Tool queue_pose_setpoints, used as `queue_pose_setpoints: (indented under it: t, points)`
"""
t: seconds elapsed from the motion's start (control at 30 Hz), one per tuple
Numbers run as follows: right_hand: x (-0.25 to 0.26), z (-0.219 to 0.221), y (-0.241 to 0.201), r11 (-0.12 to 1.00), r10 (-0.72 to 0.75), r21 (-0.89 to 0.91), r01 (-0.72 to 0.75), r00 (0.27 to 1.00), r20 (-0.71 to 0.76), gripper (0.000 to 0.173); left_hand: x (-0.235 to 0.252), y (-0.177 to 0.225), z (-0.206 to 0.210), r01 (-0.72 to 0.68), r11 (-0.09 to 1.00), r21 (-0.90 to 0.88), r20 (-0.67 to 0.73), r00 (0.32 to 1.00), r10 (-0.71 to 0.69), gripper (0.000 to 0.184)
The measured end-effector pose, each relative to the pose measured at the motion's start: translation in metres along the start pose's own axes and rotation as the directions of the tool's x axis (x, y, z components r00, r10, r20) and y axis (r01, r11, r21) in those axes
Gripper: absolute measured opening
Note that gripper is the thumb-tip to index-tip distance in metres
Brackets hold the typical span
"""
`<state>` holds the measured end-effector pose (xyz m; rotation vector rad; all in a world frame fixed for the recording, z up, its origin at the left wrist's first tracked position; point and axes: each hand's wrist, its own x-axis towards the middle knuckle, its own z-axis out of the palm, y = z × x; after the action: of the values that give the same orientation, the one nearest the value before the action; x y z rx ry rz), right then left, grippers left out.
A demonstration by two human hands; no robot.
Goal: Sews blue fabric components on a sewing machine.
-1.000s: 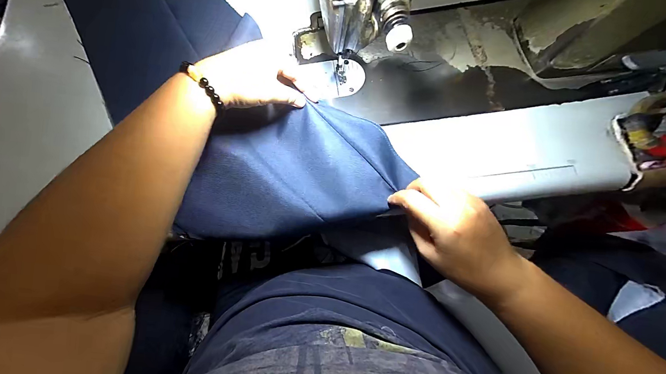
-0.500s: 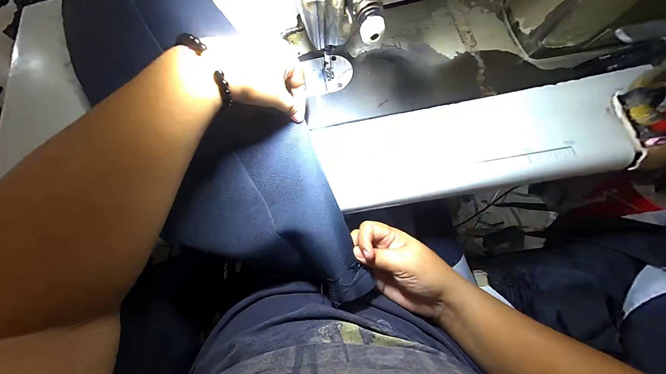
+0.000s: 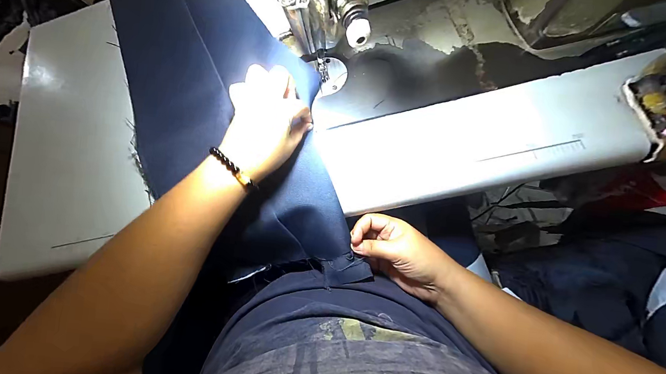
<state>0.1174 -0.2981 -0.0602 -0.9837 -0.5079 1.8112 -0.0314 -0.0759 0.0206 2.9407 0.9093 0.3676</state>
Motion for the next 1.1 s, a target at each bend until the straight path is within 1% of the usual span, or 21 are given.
queue_pose_setpoints:
  t: [0.07, 0.1, 0.13, 0.17, 0.27, 0.3, 0.37, 0.43, 0.47, 0.5, 0.57, 0.6, 0.63, 0.67, 0.7, 0.77, 0.9, 1.1]
  points:
    - [-0.001, 0.002, -0.002, 0.999, -0.009, -0.051, 0.007, 0.999, -0.043, 0.018, -0.020, -0.002, 0.016, -0.106, 0.994, 0.022, -0.130, 0.986, 0.108, 0.020]
    - [-0.002, 0.002, -0.003, 0.997, -0.017, -0.076, 0.013, 0.998, -0.057, 0.017, -0.028, -0.002, 0.022, -0.148, 0.989, 0.023, -0.157, 0.976, 0.150, 0.023]
    - [-0.002, 0.002, -0.003, 0.995, -0.027, -0.098, 0.021, 0.997, -0.066, 0.017, -0.034, -0.003, 0.025, -0.174, 0.985, 0.010, -0.152, 0.973, 0.173, 0.027]
    - [-0.002, 0.002, -0.003, 0.993, -0.037, -0.116, 0.028, 0.996, -0.076, 0.017, -0.040, -0.002, 0.027, -0.178, 0.984, -0.017, -0.117, 0.978, 0.175, 0.032]
    - [-0.003, 0.002, -0.002, 0.988, -0.071, -0.144, 0.055, 0.992, -0.106, 0.017, -0.050, -0.004, 0.022, -0.115, 0.983, -0.141, 0.090, 0.988, 0.129, 0.049]
    - [-0.003, 0.002, -0.002, 0.985, -0.084, -0.159, 0.066, 0.990, -0.111, 0.017, -0.051, -0.007, 0.022, -0.112, 0.980, -0.165, 0.114, 0.985, 0.132, 0.052]
    - [-0.004, 0.000, -0.001, 0.970, -0.128, -0.219, 0.101, 0.986, -0.109, 0.016, -0.052, -0.010, 0.023, -0.125, 0.973, -0.195, 0.109, 0.983, 0.148, 0.054]
    - [-0.006, 0.000, -0.002, 0.926, -0.213, -0.337, 0.172, 0.973, -0.089, 0.014, -0.052, -0.010, 0.024, -0.123, 0.974, -0.189, 0.117, 0.982, 0.147, 0.054]
    - [-0.007, 0.000, -0.004, 0.875, -0.278, -0.428, 0.226, 0.959, -0.061, 0.012, -0.051, -0.010, 0.025, -0.116, 0.977, -0.176, 0.126, 0.982, 0.139, 0.054]
    - [-0.009, 0.001, -0.007, 0.790, -0.356, -0.539, 0.293, 0.934, -0.014, 0.011, -0.049, -0.009, 0.025, -0.108, 0.981, -0.160, 0.128, 0.983, 0.129, 0.054]
    - [-0.010, 0.004, -0.017, 0.564, -0.493, -0.725, 0.395, 0.866, 0.088, 0.012, -0.040, -0.008, 0.024, -0.071, 0.989, -0.129, 0.161, 0.983, 0.091, 0.055]
    - [-0.010, 0.007, -0.024, 0.466, -0.537, -0.779, 0.420, 0.834, 0.128, 0.013, -0.033, -0.008, 0.025, -0.059, 0.991, -0.116, 0.167, 0.983, 0.078, 0.055]
    - [-0.008, 0.009, -0.031, 0.391, -0.569, -0.812, 0.433, 0.807, 0.157, 0.014, -0.026, -0.009, 0.025, -0.047, 0.993, -0.108, 0.171, 0.983, 0.065, 0.055]
    - [-0.005, 0.011, -0.038, 0.336, -0.594, -0.834, 0.437, 0.786, 0.172, 0.015, -0.017, -0.010, 0.025, -0.036, 0.994, -0.101, 0.181, 0.982, 0.054, 0.056]
    - [-0.002, 0.012, -0.044, 0.305, -0.607, -0.849, 0.431, 0.775, 0.175, 0.016, -0.008, -0.012, 0.025, -0.023, 0.995, -0.099, 0.197, 0.979, 0.043, 0.056]
    - [0.006, 0.011, -0.052, 0.301, -0.617, -0.857, 0.418, 0.771, 0.159, 0.016, 0.008, -0.016, 0.024, -0.009, 0.995, -0.098, 0.227, 0.973, 0.031, 0.057]
    - [0.014, 0.009, -0.054, 0.377, -0.614, -0.847, 0.376, 0.786, 0.075, 0.014, 0.021, -0.023, 0.026, -0.015, 0.995, -0.100, 0.246, 0.968, 0.040, 0.058]
    - [0.015, 0.008, -0.056, 0.384, -0.611, -0.851, 0.359, 0.790, 0.058, 0.013, 0.026, -0.025, 0.026, -0.027, 0.993, -0.117, 0.262, 0.963, 0.057, 0.059]
